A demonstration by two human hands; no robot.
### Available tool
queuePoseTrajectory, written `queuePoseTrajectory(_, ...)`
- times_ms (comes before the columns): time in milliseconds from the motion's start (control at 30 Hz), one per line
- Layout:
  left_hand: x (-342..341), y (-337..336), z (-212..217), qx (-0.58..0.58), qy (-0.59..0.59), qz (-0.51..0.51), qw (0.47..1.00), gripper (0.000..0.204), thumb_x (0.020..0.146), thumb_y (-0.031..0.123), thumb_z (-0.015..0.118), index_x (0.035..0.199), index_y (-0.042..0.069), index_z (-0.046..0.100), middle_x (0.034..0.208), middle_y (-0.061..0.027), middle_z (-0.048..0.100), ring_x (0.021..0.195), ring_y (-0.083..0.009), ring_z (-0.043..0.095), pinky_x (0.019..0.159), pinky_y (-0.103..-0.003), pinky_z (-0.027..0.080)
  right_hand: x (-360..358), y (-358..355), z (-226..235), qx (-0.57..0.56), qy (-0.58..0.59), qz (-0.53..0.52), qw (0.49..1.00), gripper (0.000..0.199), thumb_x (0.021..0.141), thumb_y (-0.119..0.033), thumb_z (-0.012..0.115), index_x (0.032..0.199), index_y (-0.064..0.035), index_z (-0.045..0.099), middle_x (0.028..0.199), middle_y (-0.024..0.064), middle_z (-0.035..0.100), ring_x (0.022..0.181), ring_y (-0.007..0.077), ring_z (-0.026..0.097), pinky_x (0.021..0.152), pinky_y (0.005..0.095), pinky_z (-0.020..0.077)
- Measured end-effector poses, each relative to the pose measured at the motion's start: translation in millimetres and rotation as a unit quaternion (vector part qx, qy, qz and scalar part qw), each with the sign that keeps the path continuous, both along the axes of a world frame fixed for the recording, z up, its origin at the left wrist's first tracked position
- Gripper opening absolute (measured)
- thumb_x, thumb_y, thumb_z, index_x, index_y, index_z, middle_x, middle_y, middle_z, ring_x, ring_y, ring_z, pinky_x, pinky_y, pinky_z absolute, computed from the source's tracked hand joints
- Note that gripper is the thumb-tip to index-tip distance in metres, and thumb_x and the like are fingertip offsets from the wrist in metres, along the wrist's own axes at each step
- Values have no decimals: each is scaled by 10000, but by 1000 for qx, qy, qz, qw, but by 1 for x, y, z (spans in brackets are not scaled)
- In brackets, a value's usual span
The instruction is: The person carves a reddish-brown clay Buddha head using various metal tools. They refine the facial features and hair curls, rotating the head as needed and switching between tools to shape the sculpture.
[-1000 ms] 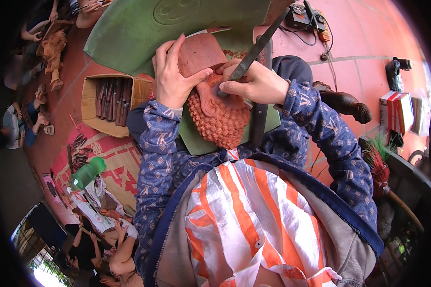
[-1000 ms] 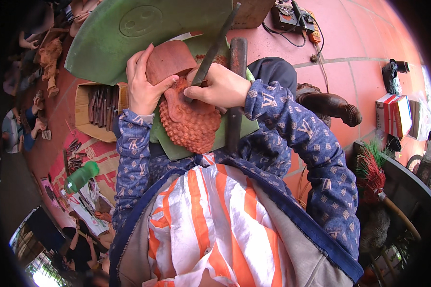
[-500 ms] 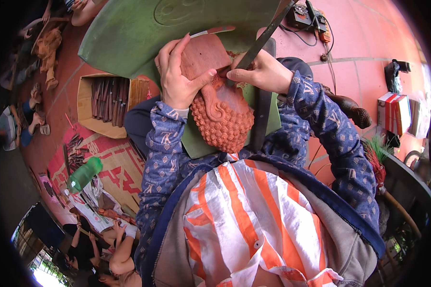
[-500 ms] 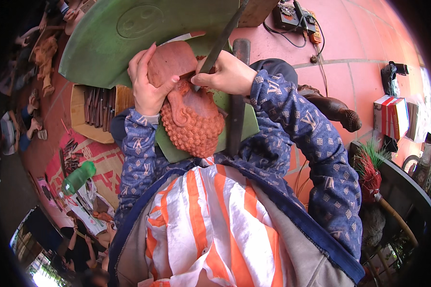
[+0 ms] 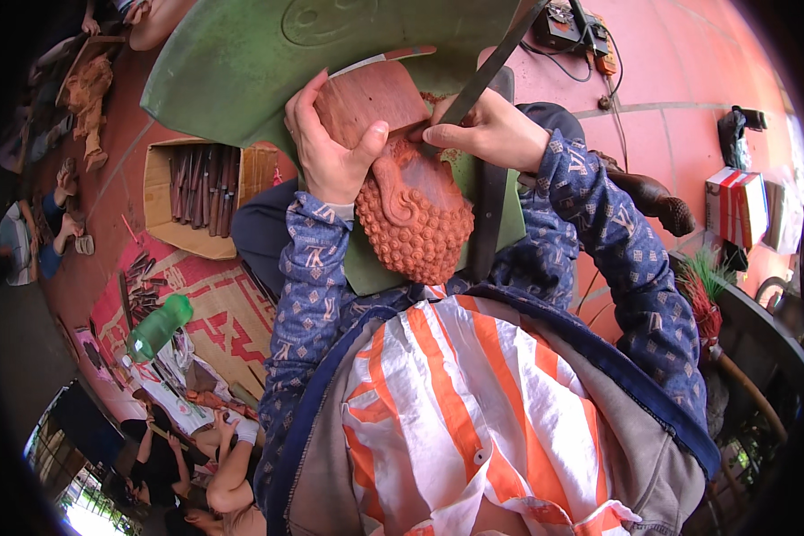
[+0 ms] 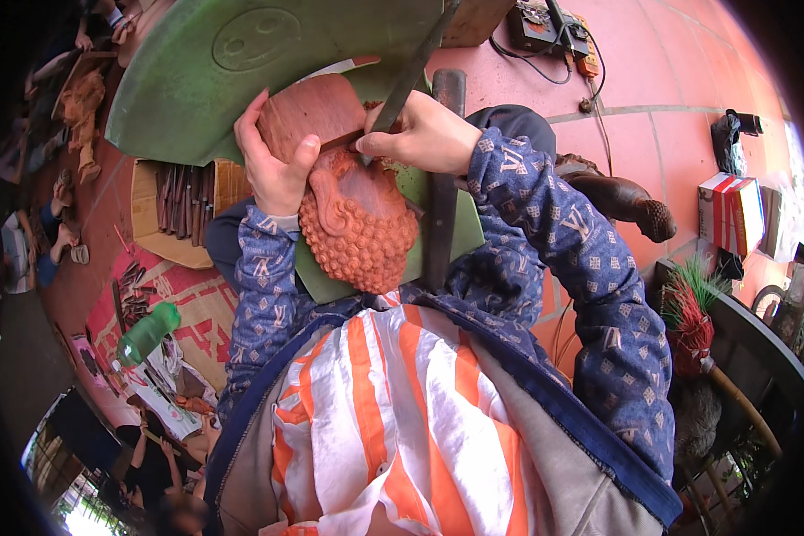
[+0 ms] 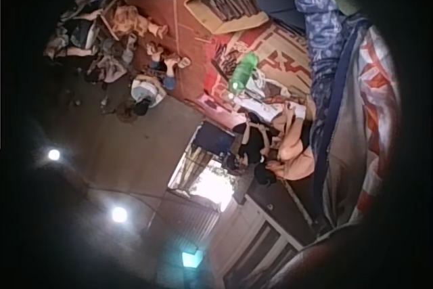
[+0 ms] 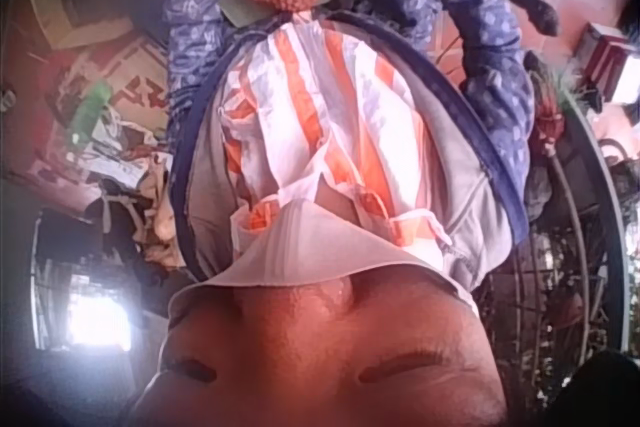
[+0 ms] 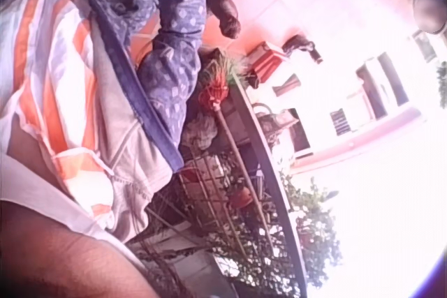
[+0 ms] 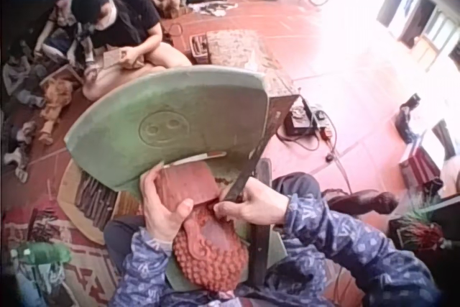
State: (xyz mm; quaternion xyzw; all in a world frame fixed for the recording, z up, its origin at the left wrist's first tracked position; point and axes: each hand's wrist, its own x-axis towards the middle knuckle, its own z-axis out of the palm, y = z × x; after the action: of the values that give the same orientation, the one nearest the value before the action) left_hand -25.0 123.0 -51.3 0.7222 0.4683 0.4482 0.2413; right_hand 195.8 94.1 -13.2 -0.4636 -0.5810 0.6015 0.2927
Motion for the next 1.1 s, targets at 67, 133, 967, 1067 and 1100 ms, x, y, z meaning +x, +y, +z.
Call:
queuePoseTrajectory(67, -1, 1, -1, 0, -5, 1, 1000, 803, 715, 419, 740, 1323, 2, 424, 1246, -174, 442, 1188, -332, 435, 1023, -444, 359, 1, -9, -3, 21, 34, 19, 999, 168, 855, -127, 667, 907, 33, 663, 755, 58, 661, 720, 119, 602, 671, 295, 490)
queuePoseTrajectory(133, -2, 1, -4, 1, -16, 4, 1000, 833, 695, 467, 765, 1307, 10, 435, 1213, -168, 448, 1167, -338, 428, 1000, -461, 364, -5, -18, 16, 20, -49, 67, 996, 154, 864, -126, 671, 832, 17, 626, 1134, 195, 607, 1133, 236, 567, 902, 358, 461)
queuePoseTrajectory(967, -1, 2, -6, 8, -26, 8, 1000, 816, 678, 449, 781, 1293, 25, 454, 1205, -155, 461, 1155, -334, 441, 997, -458, 371, -9, -15, 11, 91, -80, 59, 991, 207, 822, -176, 706, 899, 10, 663, 749, 95, 643, 722, 176, 609, 695, 309, 492)
queuePoseTrajectory(1067, -2, 2, -6, 9, -31, 4, 999, 816, 677, 447, 781, 1295, 26, 453, 1205, -155, 460, 1160, -333, 437, 999, -459, 368, -7, -10, 7, 64, -50, 32, 996, 195, 828, -157, 702, 890, 22, 658, 750, 87, 654, 718, 154, 603, 684, 302, 489)
queuePoseTrajectory(1100, -2, 2, -6, 11, -31, 3, 999, 816, 678, 448, 781, 1295, 27, 453, 1205, -155, 460, 1162, -333, 435, 1000, -459, 367, -6, -8, 8, 25, -25, 6, 999, 170, 835, -130, 692, 876, 31, 653, 747, 68, 652, 714, 132, 588, 669, 292, 482)
